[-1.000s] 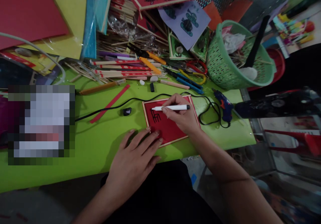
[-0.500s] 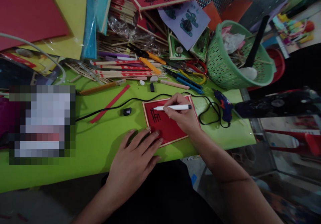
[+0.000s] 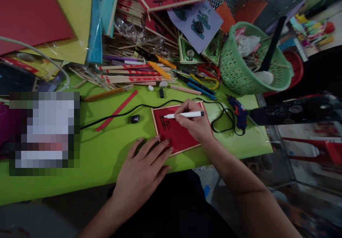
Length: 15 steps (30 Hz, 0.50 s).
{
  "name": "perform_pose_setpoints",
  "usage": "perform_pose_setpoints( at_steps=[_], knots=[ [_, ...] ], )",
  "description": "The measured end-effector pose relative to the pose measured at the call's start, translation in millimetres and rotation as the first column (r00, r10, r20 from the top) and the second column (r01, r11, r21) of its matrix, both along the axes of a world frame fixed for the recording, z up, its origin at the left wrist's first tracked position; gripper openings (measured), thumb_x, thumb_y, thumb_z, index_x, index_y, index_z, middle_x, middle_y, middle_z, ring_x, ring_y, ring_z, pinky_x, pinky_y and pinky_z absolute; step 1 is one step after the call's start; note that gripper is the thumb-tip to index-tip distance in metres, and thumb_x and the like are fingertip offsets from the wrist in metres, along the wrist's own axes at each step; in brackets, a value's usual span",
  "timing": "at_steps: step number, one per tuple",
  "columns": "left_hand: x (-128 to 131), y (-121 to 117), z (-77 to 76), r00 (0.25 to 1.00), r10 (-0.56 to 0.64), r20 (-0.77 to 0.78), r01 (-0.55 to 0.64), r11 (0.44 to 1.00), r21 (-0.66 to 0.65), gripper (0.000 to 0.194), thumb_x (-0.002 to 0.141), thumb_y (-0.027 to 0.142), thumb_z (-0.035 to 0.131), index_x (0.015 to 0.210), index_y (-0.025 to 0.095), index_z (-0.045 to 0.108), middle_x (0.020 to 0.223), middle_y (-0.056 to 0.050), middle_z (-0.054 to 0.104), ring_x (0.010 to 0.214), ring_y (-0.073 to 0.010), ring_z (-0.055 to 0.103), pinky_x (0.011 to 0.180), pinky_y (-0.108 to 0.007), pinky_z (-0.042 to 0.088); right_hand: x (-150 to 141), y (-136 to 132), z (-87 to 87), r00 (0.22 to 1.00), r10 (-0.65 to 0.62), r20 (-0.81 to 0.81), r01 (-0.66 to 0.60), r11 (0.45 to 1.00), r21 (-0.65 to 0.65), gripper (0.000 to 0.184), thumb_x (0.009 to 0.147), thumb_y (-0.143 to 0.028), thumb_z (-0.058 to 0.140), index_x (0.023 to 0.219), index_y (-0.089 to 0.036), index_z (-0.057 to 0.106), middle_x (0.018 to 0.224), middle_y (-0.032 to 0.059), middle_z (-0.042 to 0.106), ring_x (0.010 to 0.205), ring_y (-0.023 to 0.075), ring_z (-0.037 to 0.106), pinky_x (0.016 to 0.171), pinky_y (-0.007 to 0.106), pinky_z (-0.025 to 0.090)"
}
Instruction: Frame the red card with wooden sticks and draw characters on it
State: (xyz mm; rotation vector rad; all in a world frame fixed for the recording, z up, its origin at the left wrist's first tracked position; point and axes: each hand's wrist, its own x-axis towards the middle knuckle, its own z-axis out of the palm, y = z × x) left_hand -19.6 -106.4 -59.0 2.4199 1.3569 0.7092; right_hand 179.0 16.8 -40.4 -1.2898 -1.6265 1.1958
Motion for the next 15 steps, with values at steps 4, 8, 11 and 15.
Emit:
perform_pose_setpoints(
  at_steps=[4,8,11,15],
  knots=[
    [0.3,-0.6,0.3,1.000,-0.002,-0.004,0.002,1.000,-0.002,0.034,0.102,0.030,0.054,0.133,0.027,0.065,0.144,0.002,0.065,0.135,-0.0246,0.056,0.116,-0.049,0.038,0.1,-0.5,-0.5,1.000,-0.001,-0.016,0.002,1.000,0.014,0.010,0.083,-0.025,0.069,0.079,-0.022,0.061,0.071,-0.0040,0.057,0.060,0.0112,0.044,0.055,0.028,0.033],
    [0.0,-1.6,-1.0,1.000,-0.001,0.002,0.001,1.000,-0.015,0.034,0.101,0.032,0.055,0.133,0.028,0.065,0.144,0.001,0.065,0.135,-0.0248,0.057,0.117,-0.049,0.038,0.6,-0.4,-1.5,1.000,0.007,-0.019,-0.007,1.000,0.003,0.011,0.084,-0.027,0.070,0.079,-0.022,0.061,0.070,-0.0041,0.057,0.060,0.0112,0.045,0.055,0.028,0.034],
    [-0.2,-1.7,-1.5,1.000,-0.002,0.002,0.002,1.000,-0.015,0.035,0.101,0.032,0.056,0.134,0.028,0.065,0.145,0.001,0.064,0.136,-0.0244,0.056,0.118,-0.048,0.037,3.2,-0.1,-4.9,0.999,-0.006,-0.048,0.006,1.000,-0.007,0.012,0.084,-0.029,0.072,0.080,-0.022,0.061,0.071,-0.0039,0.058,0.060,0.0113,0.047,0.055,0.028,0.035],
    [-0.5,-2.1,-2.2,1.000,0.001,0.004,-0.001,1.000,0.008,0.036,0.100,0.031,0.058,0.135,0.028,0.064,0.143,0.001,0.066,0.133,-0.0234,0.057,0.118,-0.048,0.037,8.9,-0.2,-11.4,0.981,-0.052,-0.188,0.051,0.999,-0.011,0.015,0.086,-0.031,0.074,0.084,-0.023,0.062,0.071,-0.0046,0.058,0.056,0.0104,0.047,0.053,0.027,0.035]
  ],
)
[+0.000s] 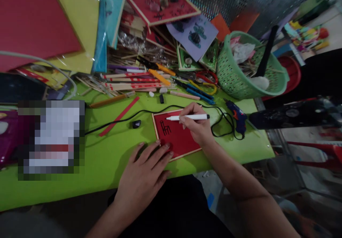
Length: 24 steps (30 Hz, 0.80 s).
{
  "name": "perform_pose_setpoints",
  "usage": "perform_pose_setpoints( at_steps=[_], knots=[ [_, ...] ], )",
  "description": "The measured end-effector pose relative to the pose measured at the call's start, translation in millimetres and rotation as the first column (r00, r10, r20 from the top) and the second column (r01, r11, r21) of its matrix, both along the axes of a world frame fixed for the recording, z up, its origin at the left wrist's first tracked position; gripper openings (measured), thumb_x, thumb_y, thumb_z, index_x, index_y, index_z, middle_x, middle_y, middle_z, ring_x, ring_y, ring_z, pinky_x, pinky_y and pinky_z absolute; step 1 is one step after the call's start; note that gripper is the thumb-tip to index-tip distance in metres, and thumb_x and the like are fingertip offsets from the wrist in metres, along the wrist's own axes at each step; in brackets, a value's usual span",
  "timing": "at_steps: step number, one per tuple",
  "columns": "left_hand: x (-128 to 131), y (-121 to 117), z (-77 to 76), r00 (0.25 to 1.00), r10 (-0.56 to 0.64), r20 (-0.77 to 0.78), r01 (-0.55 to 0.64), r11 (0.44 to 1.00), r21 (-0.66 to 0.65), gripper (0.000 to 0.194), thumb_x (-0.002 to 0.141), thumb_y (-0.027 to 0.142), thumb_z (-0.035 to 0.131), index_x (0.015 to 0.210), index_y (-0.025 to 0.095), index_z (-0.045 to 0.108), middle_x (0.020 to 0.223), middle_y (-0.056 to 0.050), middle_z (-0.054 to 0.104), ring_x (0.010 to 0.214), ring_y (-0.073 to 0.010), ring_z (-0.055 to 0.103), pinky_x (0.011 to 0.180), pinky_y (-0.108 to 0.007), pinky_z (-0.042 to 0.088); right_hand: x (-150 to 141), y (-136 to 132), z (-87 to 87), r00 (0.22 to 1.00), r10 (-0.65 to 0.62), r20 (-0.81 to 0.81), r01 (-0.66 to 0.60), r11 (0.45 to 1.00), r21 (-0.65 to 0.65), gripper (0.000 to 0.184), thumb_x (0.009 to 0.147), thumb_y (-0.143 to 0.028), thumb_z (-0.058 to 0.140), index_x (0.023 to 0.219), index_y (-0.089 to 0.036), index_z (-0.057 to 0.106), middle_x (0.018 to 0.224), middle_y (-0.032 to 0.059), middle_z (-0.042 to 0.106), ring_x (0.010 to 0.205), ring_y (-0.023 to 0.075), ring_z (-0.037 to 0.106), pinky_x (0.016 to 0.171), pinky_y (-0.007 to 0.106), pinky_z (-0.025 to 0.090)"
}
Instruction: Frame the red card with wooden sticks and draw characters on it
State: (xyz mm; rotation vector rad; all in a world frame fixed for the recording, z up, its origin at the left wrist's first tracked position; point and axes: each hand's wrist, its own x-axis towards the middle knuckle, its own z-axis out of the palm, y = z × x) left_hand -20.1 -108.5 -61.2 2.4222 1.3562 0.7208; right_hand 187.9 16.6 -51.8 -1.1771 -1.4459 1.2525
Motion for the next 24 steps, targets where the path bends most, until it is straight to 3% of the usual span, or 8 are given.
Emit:
perform_pose_setpoints(
  at_steps=[10,15,18,21,24],
  knots=[
    [-2.0,-0.5,-7.2,0.999,0.009,-0.032,-0.008,1.000,0.019,0.040,0.099,0.034,0.059,0.139,0.034,0.061,0.143,0.003,0.065,0.135,-0.0232,0.056,0.118,-0.049,0.038,5.6,-3.6,7.6,0.987,-0.036,-0.154,0.038,0.999,0.010,0.012,0.086,-0.030,0.077,0.086,-0.024,0.066,0.074,-0.0033,0.063,0.061,0.0111,0.054,0.054,0.024,0.041],
    [-5.5,-4.8,-7.3,0.999,0.016,-0.033,-0.015,0.999,0.036,0.048,0.099,0.027,0.058,0.147,0.033,0.053,0.152,0.001,0.058,0.140,-0.0248,0.051,0.116,-0.050,0.042,8.0,-6.0,13.2,0.958,-0.058,-0.280,0.060,0.998,-0.003,0.014,0.084,-0.031,0.078,0.084,-0.024,0.067,0.073,-0.0032,0.063,0.060,0.0110,0.054,0.051,0.022,0.040],
    [-7.4,4.0,14.0,0.996,0.069,0.063,-0.072,0.997,0.039,0.052,0.101,0.027,0.054,0.152,0.030,0.045,0.154,-0.002,0.056,0.141,-0.0218,0.051,0.114,-0.041,0.045,8.5,-7.9,17.7,0.941,-0.088,-0.328,0.086,0.996,-0.020,0.014,0.084,-0.031,0.078,0.082,-0.023,0.066,0.069,-0.0037,0.062,0.057,0.0099,0.052,0.051,0.021,0.039],
    [-7.8,29.5,50.4,0.989,0.104,0.108,-0.112,0.992,0.063,0.058,0.103,0.033,0.053,0.158,0.029,0.036,0.154,-0.004,0.056,0.139,-0.0214,0.053,0.115,-0.039,0.044,8.4,-9.8,23.0,0.924,-0.120,-0.363,0.113,0.993,-0.041,0.015,0.083,-0.030,0.077,0.080,-0.022,0.065,0.067,-0.0040,0.061,0.057,0.0097,0.052,0.051,0.020,0.037],
    [-7.4,65.6,77.3,0.982,0.135,0.129,-0.149,0.982,0.112,0.049,0.105,0.035,0.048,0.154,0.032,0.044,0.151,-0.003,0.058,0.138,-0.0228,0.054,0.114,-0.042,0.044,9.1,-10.2,28.1,0.907,-0.129,-0.400,0.122,0.992,-0.044,0.017,0.081,-0.031,0.077,0.077,-0.021,0.063,0.064,-0.0045,0.058,0.056,0.0098,0.052,0.050,0.021,0.036]
  ],
)
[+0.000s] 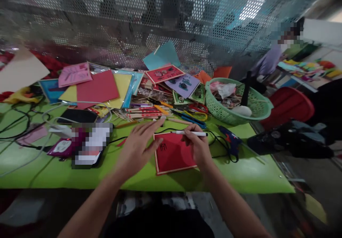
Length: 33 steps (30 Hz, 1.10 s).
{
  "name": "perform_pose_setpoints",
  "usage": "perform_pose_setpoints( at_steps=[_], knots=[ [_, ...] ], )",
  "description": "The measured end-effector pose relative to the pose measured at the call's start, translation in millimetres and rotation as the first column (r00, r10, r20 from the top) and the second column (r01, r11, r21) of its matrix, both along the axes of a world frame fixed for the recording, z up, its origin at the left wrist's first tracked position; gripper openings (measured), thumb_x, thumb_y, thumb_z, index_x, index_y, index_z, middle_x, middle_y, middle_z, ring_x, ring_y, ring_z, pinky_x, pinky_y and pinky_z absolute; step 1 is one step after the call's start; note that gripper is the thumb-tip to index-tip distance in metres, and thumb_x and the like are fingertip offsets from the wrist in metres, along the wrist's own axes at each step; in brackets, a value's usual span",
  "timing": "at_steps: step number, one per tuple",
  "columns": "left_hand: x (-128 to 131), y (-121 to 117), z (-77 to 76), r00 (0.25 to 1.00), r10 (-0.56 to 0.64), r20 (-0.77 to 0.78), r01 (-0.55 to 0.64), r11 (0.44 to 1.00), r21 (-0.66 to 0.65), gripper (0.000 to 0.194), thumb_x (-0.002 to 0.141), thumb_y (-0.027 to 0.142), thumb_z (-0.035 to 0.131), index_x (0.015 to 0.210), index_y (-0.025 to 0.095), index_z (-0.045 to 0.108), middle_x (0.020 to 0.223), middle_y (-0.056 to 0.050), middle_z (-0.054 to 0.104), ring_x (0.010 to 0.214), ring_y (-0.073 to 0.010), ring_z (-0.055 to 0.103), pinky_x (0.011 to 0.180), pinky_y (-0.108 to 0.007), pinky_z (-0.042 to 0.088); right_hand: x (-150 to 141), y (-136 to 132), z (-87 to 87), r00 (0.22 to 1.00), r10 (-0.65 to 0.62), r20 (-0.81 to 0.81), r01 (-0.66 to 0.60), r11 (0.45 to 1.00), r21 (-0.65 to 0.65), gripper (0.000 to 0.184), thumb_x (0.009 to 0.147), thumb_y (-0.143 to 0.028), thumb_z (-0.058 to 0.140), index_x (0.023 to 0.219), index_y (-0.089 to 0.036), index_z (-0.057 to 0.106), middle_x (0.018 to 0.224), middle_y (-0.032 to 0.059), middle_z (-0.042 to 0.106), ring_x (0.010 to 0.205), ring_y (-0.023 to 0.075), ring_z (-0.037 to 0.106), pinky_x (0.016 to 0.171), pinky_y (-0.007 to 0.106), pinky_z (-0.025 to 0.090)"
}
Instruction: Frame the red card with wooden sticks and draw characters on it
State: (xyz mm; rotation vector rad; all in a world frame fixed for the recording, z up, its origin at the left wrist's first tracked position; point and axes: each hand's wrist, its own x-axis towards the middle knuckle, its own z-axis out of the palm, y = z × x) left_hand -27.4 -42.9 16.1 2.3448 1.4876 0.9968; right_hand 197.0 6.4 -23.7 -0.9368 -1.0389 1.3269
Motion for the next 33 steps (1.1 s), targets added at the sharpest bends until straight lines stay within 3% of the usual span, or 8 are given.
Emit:
perform_pose_setpoints(
  at_steps=[2,4,10,14,18,24,33],
  knots=[
    [-0.1,22.9,3.1,0.998,0.057,-0.009,-0.057,0.998,0.031,0.040,0.104,0.034,0.048,0.144,0.031,0.057,0.143,-0.003,0.065,0.131,-0.0244,0.059,0.112,-0.045,0.045,1.6,0.5,3.1,1.000,-0.009,-0.029,0.009,1.000,0.002,0.017,0.080,-0.031,0.076,0.076,-0.021,0.062,0.063,-0.0049,0.057,0.055,0.0096,0.051,0.050,0.021,0.035],
    [-0.5,41.3,-3.6,0.992,0.110,-0.064,-0.110,0.994,0.000,0.036,0.103,0.036,0.049,0.134,0.030,0.066,0.134,-0.004,0.071,0.124,-0.0251,0.063,0.108,-0.045,0.047,3.6,1.1,5.7,0.998,-0.019,-0.061,0.018,1.000,-0.003,0.017,0.079,-0.032,0.075,0.075,-0.022,0.062,0.062,-0.0053,0.056,0.055,0.0094,0.050,0.049,0.021,0.034],
    [3.3,70.9,-24.1,0.930,0.067,-0.361,-0.124,0.983,-0.135,0.029,0.099,0.042,0.053,0.112,0.027,0.075,0.126,-0.004,0.075,0.121,-0.0283,0.064,0.105,-0.044,0.045,6.6,-2.0,10.1,0.992,0.018,-0.123,-0.017,1.000,0.011,0.018,0.079,-0.032,0.074,0.076,-0.022,0.060,0.061,-0.0059,0.055,0.053,0.0089,0.048,0.049,0.020,0.033],
    [13.2,78.6,-22.6,0.881,-0.001,-0.473,-0.094,0.980,-0.176,0.022,0.094,0.040,0.060,0.097,0.024,0.076,0.110,-0.006,0.077,0.110,-0.0297,0.067,0.096,-0.042,0.045,7.6,-4.1,11.5,0.989,0.041,-0.144,-0.037,0.999,0.036,0.019,0.079,-0.032,0.074,0.075,-0.022,0.059,0.062,-0.0060,0.054,0.054,0.0089,0.049,0.049,0.020,0.033],
    [20.0,85.0,-26.4,0.857,-0.035,-0.514,-0.084,0.975,-0.207,0.019,0.092,0.039,0.063,0.096,0.024,0.075,0.105,-0.006,0.077,0.103,-0.0284,0.067,0.091,-0.040,0.044,12.1,-2.1,13.7,0.988,0.034,-0.153,-0.025,0.998,0.057,0.018,0.080,-0.032,0.074,0.076,-0.022,0.060,0.061,-0.0059,0.055,0.053,0.0090,0.047,0.049,0.021,0.032],
    [23.5,94.1,-35.8,0.848,-0.043,-0.528,-0.102,0.965,-0.243,0.016,0.089,0.038,0.066,0.093,0.023,0.072,0.099,-0.006,0.076,0.100,-0.0282,0.067,0.086,-0.038,0.042,21.5,4.2,16.3,0.990,-0.041,-0.135,0.053,0.995,0.088,0.017,0.080,-0.032,0.074,0.075,-0.022,0.060,0.060,-0.0060,0.056,0.051,0.0085,0.047,0.048,0.021,0.032],
    [36.0,96.0,-34.6,0.857,-0.044,-0.513,-0.070,0.977,-0.201,0.011,0.089,0.030,0.064,0.083,0.023,0.070,0.085,-0.005,0.074,0.090,-0.0253,0.067,0.083,-0.035,0.043,26.3,7.4,20.7,0.995,-0.078,-0.060,0.084,0.991,0.101,0.017,0.079,-0.032,0.072,0.075,-0.023,0.058,0.060,-0.0063,0.053,0.053,0.0094,0.048,0.049,0.022,0.033]
  ],
)
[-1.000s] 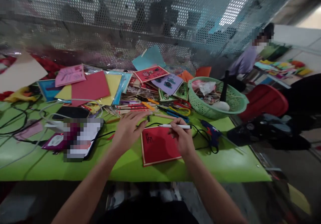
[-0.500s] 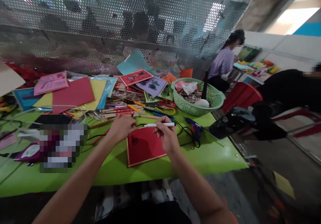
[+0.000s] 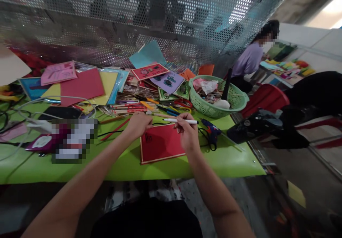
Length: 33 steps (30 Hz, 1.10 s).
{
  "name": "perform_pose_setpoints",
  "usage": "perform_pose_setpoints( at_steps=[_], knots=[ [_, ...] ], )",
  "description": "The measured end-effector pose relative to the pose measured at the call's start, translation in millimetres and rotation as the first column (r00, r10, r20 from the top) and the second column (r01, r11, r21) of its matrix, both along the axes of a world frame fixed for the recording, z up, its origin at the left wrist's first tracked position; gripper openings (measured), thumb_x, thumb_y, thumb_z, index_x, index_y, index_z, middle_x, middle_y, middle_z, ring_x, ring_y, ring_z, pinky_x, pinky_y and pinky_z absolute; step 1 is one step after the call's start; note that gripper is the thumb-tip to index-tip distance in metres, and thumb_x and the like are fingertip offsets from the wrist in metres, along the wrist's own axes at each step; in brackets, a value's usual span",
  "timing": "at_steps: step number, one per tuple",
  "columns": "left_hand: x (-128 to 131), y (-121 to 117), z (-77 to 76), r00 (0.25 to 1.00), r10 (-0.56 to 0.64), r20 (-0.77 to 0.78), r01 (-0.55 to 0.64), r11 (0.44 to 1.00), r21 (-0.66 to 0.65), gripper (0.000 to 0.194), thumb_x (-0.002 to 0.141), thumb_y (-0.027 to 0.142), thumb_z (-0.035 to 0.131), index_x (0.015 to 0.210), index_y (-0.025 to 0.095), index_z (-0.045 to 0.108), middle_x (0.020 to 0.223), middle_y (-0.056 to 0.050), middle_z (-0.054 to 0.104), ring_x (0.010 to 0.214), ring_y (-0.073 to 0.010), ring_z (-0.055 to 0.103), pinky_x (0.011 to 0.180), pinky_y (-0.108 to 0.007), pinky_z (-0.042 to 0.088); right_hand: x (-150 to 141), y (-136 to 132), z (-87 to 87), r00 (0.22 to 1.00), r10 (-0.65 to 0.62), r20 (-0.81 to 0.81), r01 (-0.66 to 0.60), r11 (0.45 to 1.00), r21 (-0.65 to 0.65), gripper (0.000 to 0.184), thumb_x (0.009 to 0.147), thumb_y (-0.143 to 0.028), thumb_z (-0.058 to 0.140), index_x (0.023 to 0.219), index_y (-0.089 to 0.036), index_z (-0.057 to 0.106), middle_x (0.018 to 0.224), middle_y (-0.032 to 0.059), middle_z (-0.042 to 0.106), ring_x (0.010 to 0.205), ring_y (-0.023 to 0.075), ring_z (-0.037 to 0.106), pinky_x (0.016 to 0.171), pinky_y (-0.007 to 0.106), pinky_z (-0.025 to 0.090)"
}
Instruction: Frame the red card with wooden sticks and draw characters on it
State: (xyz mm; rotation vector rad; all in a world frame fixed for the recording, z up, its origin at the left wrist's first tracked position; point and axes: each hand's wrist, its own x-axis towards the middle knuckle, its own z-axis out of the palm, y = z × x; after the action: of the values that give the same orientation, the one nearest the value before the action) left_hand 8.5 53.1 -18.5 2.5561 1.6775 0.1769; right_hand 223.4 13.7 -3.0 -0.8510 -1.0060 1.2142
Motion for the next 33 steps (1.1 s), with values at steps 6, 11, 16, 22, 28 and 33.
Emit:
perform_pose_setpoints(
  at_steps=[6,11,16,22,28,33],
  knots=[
    [15.7,-0.1,-0.2,1.000,-0.009,-0.003,0.009,1.000,0.017,0.009,0.088,0.028,0.068,0.085,0.020,0.071,0.088,-0.009,0.075,0.088,-0.0258,0.068,0.080,-0.036,0.043,15.7,7.4,-3.9,0.996,-0.002,0.085,0.000,1.000,0.016,0.013,0.082,-0.029,0.074,0.077,-0.022,0.063,0.061,-0.0055,0.057,0.052,0.0083,0.046,0.047,0.021,0.031],
    [29.0,6.3,-1.7,1.000,-0.019,-0.006,0.019,1.000,0.019,0.011,0.088,0.019,0.063,0.087,0.019,0.074,0.086,-0.009,0.075,0.091,-0.0265,0.068,0.083,-0.039,0.043,20.7,18.8,-2.9,0.989,0.001,0.148,-0.011,0.998,0.067,0.012,0.080,-0.026,0.077,0.078,-0.021,0.066,0.063,-0.0051,0.059,0.054,0.0081,0.050,0.047,0.019,0.034],
    [32.0,7.8,-5.9,0.999,-0.045,0.031,0.044,0.999,0.011,0.013,0.088,0.019,0.063,0.085,0.020,0.075,0.085,-0.007,0.075,0.090,-0.0237,0.067,0.084,-0.038,0.045,19.7,19.4,-10.6,0.980,-0.005,0.197,-0.009,0.998,0.068,0.012,0.079,-0.027,0.077,0.079,-0.021,0.066,0.066,-0.0043,0.060,0.056,0.0088,0.052,0.047,0.019,0.035],
    [23.5,0.3,28.0,0.995,-0.010,0.102,0.007,1.000,0.028,0.020,0.096,0.030,0.061,0.098,0.016,0.075,0.102,-0.011,0.076,0.102,-0.0261,0.068,0.089,-0.041,0.047,31.2,10.8,-16.8,0.978,-0.063,0.200,0.065,0.998,-0.001,0.015,0.075,-0.028,0.078,0.079,-0.020,0.066,0.066,-0.0031,0.063,0.053,0.0096,0.056,0.045,0.019,0.034],
    [-43.3,46.3,131.5,0.935,0.353,-0.030,-0.352,0.936,0.035,0.048,0.102,0.043,0.044,0.121,0.008,0.071,0.111,-0.001,0.069,0.118,-0.0292,0.063,0.093,-0.040,0.041,34.5,8.8,-9.3,0.980,-0.126,0.154,0.125,0.992,0.021,0.018,0.071,-0.029,0.080,0.077,-0.020,0.065,0.065,-0.0028,0.062,0.052,0.0116,0.057,0.043,0.020,0.034],
    [-160.9,109.4,156.9,0.744,0.657,-0.121,-0.658,0.752,0.037,0.037,0.107,0.030,0.045,0.127,0.004,0.063,0.134,-0.009,0.060,0.132,-0.0334,0.055,0.109,-0.053,0.042,39.1,3.0,-8.3,0.981,-0.098,0.166,0.103,0.994,-0.021,0.019,0.072,-0.032,0.082,0.076,-0.020,0.067,0.064,-0.0007,0.061,0.057,0.0119,0.057,0.047,0.020,0.037]
  ],
)
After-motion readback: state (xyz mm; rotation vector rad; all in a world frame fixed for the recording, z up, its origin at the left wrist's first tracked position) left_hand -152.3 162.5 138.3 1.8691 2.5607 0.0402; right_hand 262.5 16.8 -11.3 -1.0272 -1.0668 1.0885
